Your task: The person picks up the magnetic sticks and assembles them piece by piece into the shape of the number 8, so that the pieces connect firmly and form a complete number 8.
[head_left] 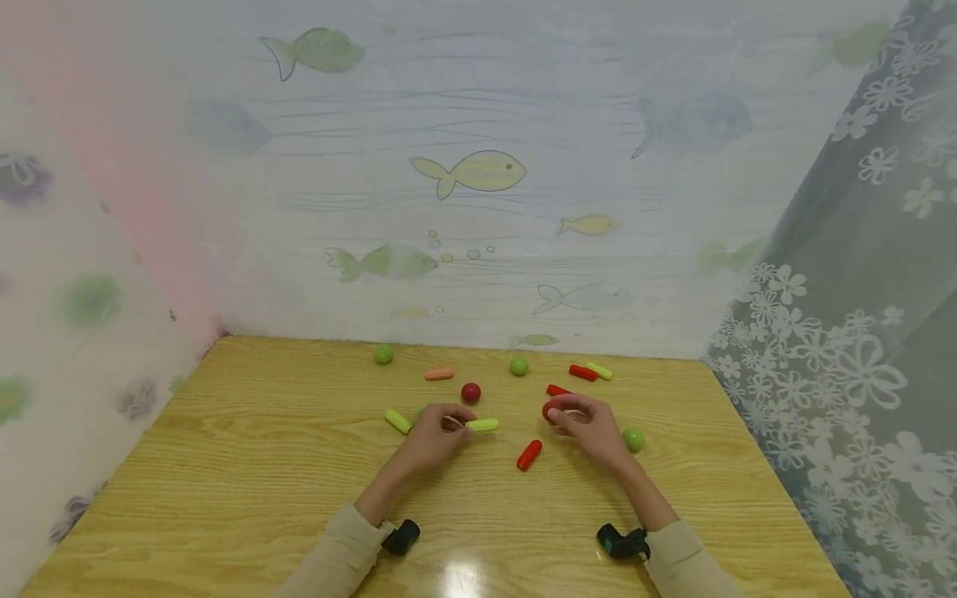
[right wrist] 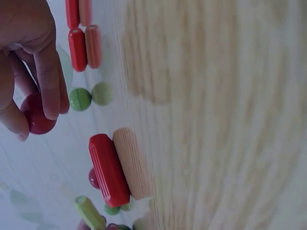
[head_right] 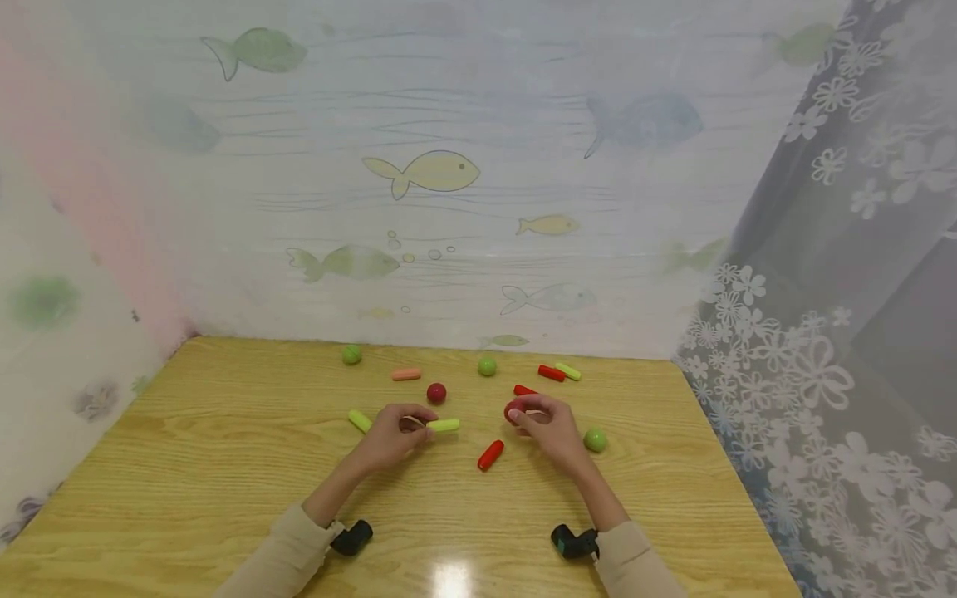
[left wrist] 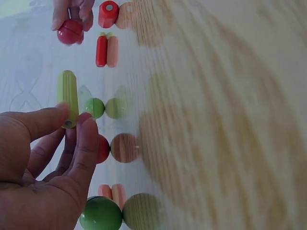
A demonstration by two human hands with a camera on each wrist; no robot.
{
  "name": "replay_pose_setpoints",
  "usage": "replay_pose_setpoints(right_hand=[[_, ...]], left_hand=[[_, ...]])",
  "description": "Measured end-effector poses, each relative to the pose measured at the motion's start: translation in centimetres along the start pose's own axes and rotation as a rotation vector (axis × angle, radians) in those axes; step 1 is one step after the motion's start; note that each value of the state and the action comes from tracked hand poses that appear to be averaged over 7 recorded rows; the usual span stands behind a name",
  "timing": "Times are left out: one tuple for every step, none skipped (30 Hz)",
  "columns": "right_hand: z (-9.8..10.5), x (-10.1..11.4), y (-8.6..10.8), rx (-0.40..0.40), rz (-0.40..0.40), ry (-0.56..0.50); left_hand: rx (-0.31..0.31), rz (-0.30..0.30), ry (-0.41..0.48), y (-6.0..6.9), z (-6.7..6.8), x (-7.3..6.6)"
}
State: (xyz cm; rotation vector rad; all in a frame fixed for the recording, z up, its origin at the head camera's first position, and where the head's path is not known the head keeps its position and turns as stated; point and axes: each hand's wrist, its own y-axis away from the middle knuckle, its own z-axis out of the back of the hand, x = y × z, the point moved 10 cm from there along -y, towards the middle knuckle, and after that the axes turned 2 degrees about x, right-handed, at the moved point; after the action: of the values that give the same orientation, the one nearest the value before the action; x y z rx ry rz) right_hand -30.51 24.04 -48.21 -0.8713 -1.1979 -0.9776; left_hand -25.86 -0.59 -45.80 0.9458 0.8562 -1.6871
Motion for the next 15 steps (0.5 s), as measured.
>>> replay_pose_setpoints(right_hand=[[-0.2,-0.1,0.0,0.008,-0.003,-0.002],[-0.4,-0.1,0.0,0.013,-0.009,0.002],[-0.5,-0.1,-0.1,0.022,-0.008,0.012],[-0.7,-0.2,-0.1,0.027,-0.014,0.021],[-0.9,-0.2,0.0,0.033,-0.014,0.035],[-1.0,-0.1,0.0,0.035,-0.011,0.046],[-1.2,-0.1,0.0,0.035,-0.011,0.052],[-1.4,-0.1,0.0,0.039,-0.007,0.064],[-1.5,0.0,0.1,0.045,-0.004,0.068],[-1.7,0.0,0.1,0.047,-0.004,0.068],[-1.9,0.1,0.1,0.052,-0.001,0.066],[-2.1,0.1,0.1,0.056,-0.002,0.061],[-2.3,0.2,0.1,0.063,-0.003,0.054],[-2.5,0.3,0.1,0.073,0.005,0.053],[-2.7,0.3,0.1,0.079,0.005,0.048]], left_hand=[[0.0,-0.001,0.004,0.0,0.0,0.0],[0.0,-0.002,0.006,0.0,0.0,0.0],[-0.001,-0.006,0.009,0.0,0.0,0.0],[-0.002,-0.007,0.014,0.0,0.0,0.0],[-0.004,-0.01,0.018,0.0,0.0,0.0],[-0.006,-0.01,0.026,0.1,-0.1,-0.1],[-0.01,-0.014,0.034,0.1,-0.1,0.0],[-0.016,-0.016,0.038,0.1,-0.1,0.0],[-0.021,-0.02,0.042,0.1,-0.1,0.0],[-0.027,-0.018,0.045,0.0,-0.1,0.0],[-0.032,-0.019,0.045,0.0,-0.1,0.0],[-0.037,-0.018,0.046,0.0,-0.1,0.0],[-0.042,-0.024,0.043,0.0,-0.1,0.0],[-0.046,-0.022,0.043,0.0,-0.1,0.0],[-0.05,-0.022,0.045,0.0,-0.1,0.0]])
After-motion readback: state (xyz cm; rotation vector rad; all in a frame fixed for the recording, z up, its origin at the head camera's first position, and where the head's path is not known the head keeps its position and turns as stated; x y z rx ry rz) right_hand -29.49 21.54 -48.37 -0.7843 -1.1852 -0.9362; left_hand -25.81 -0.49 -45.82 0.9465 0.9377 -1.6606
